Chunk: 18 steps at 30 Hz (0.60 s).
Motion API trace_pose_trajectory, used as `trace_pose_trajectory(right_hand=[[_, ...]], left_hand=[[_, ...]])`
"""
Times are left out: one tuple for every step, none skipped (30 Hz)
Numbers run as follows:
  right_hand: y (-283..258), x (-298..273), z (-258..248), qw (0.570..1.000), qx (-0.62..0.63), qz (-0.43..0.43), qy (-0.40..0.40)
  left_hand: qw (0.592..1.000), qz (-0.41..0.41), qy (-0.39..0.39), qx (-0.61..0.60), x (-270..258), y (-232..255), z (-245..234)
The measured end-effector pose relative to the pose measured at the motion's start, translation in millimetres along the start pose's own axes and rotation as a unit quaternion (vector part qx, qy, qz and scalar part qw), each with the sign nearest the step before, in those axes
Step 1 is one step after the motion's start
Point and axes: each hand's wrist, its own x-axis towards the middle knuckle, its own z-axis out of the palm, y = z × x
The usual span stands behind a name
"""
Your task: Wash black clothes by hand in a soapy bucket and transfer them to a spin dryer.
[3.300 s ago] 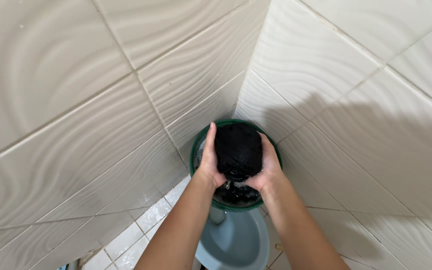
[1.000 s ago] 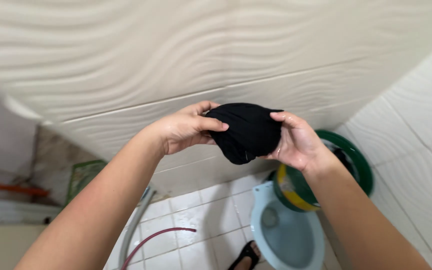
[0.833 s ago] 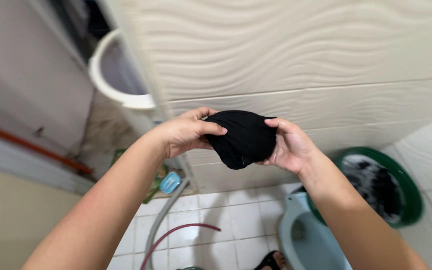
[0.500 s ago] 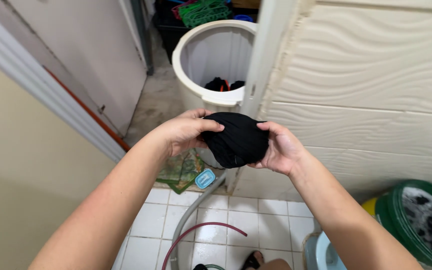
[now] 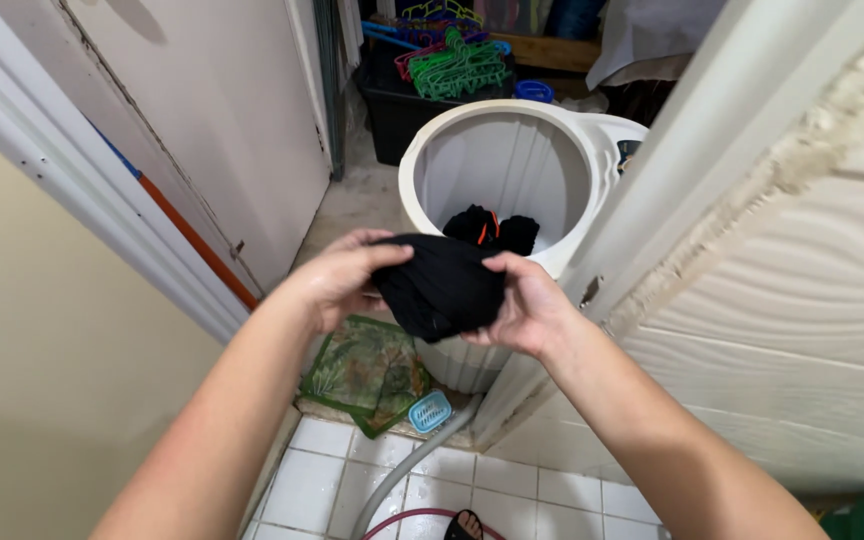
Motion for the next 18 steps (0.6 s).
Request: trace_pose_trajectory(right_hand=[[-6.8, 12.2, 1.6, 1.000, -0.002, 0.004, 0.001], [-15.1, 24.1, 3.7, 1.000, 0.006, -0.014, -0.010], [-23.1, 35.8, 6.4, 0.999, 0.013, -0.032, -0.021], [-34.8, 42.6, 10.2, 0.999, 0.006, -0.029, -0.022], [-46.2, 49.5, 14.6, 0.999, 0.003, -0.048, -0.023], [-54.1, 56.6, 18.1, 0.998, 0.001, -0.064, -0.024], [-62.3, 56.9, 24.2, 0.998, -0.004, -0.059, -0.024], [-70.5, 57.1, 30.5, 0.998, 0.010, -0.066, 0.005], [-79.1, 57.6, 36.8, 0.996, 0.023, -0.074, 0.033], [-83.3, 61.5, 36.3, 0.997, 0.023, -0.071, 0.035], [-88.0, 65.7, 35.7, 0.995, 0.065, -0.061, 0.042], [-94.2, 69.4, 34.9, 0.991, 0.110, -0.052, 0.050], [-96.4, 81.6, 28.5, 0.991, 0.112, -0.053, 0.051], [-99.7, 93.9, 20.6, 0.988, 0.136, -0.054, 0.051], [-103.4, 107.2, 12.3, 0.984, 0.160, -0.055, 0.051], [-107.3, 109.7, 18.8, 0.983, 0.167, -0.061, 0.055], [-111.8, 113.4, 25.3, 0.975, 0.181, -0.082, 0.101], [-114.8, 116.5, 30.0, 0.963, 0.200, -0.103, 0.149]], left_hand=[[1.000, -0.003, 0.001, -0.003, 9.1, 2.5, -6.8], [0.999, 0.008, 0.001, -0.035, 18.2, 5.0, -13.4], [0.998, 0.019, 0.002, -0.067, 26.7, 7.6, -20.5], [0.997, 0.021, 0.005, -0.074, 35.6, 8.9, -22.6], [0.994, 0.035, 0.000, -0.108, 44.3, 10.0, -24.9], [0.989, 0.045, -0.004, -0.141, 51.9, 8.5, -27.8], [0.988, 0.044, -0.001, -0.148, 63.0, 10.3, -26.3], [0.985, 0.070, -0.007, -0.156, 74.4, 13.7, -25.0], [0.982, 0.096, -0.014, -0.165, 86.1, 17.2, -23.8], [0.981, 0.094, -0.013, -0.166, 95.2, 20.6, -22.8], [0.983, 0.091, -0.003, -0.158, 104.8, 24.2, -21.6], [0.985, 0.089, 0.005, -0.147, 115.7, 30.1, -19.9], [0.985, 0.088, 0.003, -0.146, 126.7, 33.0, -20.5], [0.989, 0.067, 0.012, -0.129, 140.2, 36.7, -19.9], [0.992, 0.046, 0.022, -0.113, 154.9, 40.4, -19.4], [0.993, 0.044, 0.014, -0.108, 174.4, 39.5, -21.7], [0.989, 0.041, -0.013, -0.141, 194.8, 38.7, -24.0], [0.984, 0.035, -0.041, -0.172, 216.0, 37.0, -24.9]])
